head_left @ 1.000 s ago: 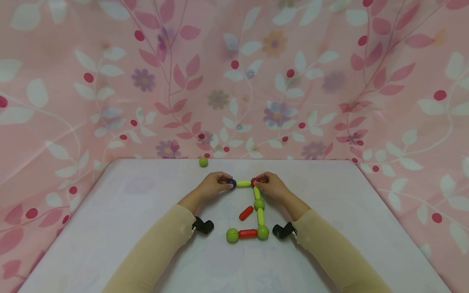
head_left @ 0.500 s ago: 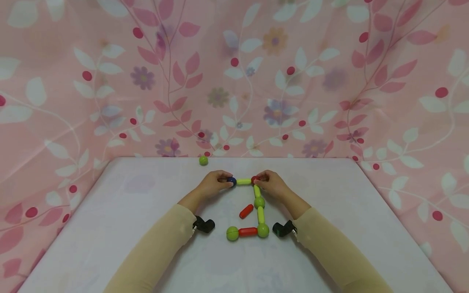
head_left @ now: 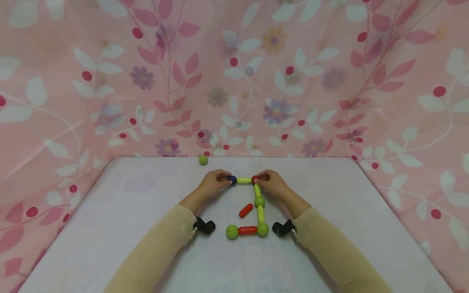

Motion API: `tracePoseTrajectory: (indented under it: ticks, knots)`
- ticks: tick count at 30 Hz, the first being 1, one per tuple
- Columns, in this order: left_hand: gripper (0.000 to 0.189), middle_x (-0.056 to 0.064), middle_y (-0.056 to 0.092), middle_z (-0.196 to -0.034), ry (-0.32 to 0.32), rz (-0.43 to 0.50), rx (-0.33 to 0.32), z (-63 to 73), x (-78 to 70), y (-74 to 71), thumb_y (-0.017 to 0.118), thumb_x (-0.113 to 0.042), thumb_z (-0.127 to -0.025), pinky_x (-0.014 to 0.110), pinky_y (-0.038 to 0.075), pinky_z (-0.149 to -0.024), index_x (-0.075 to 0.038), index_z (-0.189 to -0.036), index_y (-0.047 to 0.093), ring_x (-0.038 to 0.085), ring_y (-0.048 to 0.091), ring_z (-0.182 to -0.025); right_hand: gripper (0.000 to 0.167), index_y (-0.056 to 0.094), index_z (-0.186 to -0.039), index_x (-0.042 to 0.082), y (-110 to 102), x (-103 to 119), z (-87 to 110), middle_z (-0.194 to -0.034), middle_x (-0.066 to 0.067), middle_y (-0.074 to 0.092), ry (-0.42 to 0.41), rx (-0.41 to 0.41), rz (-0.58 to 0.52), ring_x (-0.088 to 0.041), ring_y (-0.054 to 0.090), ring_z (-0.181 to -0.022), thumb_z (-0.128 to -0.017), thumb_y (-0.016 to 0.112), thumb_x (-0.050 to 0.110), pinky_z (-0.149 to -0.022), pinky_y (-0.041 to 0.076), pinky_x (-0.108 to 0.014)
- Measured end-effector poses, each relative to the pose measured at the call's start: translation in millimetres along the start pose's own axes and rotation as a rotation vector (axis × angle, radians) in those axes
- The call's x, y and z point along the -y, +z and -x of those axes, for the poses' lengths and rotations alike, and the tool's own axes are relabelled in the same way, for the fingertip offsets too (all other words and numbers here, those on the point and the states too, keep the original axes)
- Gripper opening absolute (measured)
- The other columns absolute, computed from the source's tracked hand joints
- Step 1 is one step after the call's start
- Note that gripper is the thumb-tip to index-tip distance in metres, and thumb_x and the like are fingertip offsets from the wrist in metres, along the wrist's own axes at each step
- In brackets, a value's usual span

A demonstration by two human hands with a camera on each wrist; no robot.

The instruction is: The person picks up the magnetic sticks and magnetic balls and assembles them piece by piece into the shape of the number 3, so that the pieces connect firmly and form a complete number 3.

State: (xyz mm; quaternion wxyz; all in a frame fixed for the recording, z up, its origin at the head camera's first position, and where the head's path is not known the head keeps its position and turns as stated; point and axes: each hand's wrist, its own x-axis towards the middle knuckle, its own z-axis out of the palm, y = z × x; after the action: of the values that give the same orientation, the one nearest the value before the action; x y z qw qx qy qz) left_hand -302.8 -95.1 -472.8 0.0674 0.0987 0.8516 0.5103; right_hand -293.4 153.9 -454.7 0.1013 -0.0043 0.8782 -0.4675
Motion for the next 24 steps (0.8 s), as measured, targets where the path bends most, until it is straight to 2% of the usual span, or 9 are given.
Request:
tracePoseTrajectory:
  ticks: [6,17,24]
  knots:
    - [0.03,0.008,0.069,-0.115,-0.007,0.015,-0.013,5.0,0.7,-2.2,0.072,-0.015,-0.094,0.035,0.053,-0.091,-0.006,-0.122,0.067,0.02,0.065,-0.105,0.035,0.06,-0.124,0.004,0,0,-1.0,-0.112,-0.012,0.061,0.02,0.003,0.002,-0.023,0.055,-0.097,-0.098,0.067,0.025,-0.081,0.049,-0.03]
    - [0.027,0.004,0.067,-0.115,-0.08,-0.011,-0.012,25.8,-16.4,-0.9,0.073,-0.02,-0.093,0.032,0.054,-0.077,-0.012,-0.118,0.067,0.02,0.062,-0.104,0.039,0.059,-0.128,0.004,-3,-1,2.5,-0.117,-0.013,0.061,0.036,-0.002,0.005,-0.025,0.056,-0.102,-0.097,0.068,0.027,-0.088,0.05,-0.035]
    - [0.026,0.005,0.067,-0.114,-0.041,-0.039,0.036,37.5,-22.6,0.1,0.073,-0.02,-0.093,0.031,0.055,-0.074,-0.011,-0.117,0.069,0.022,0.06,-0.105,0.045,0.056,-0.133,0.007,-10,-1,13.5,-0.122,-0.013,0.063,0.081,0.035,0.005,-0.025,0.063,-0.104,-0.096,0.069,0.029,-0.092,0.051,-0.04]
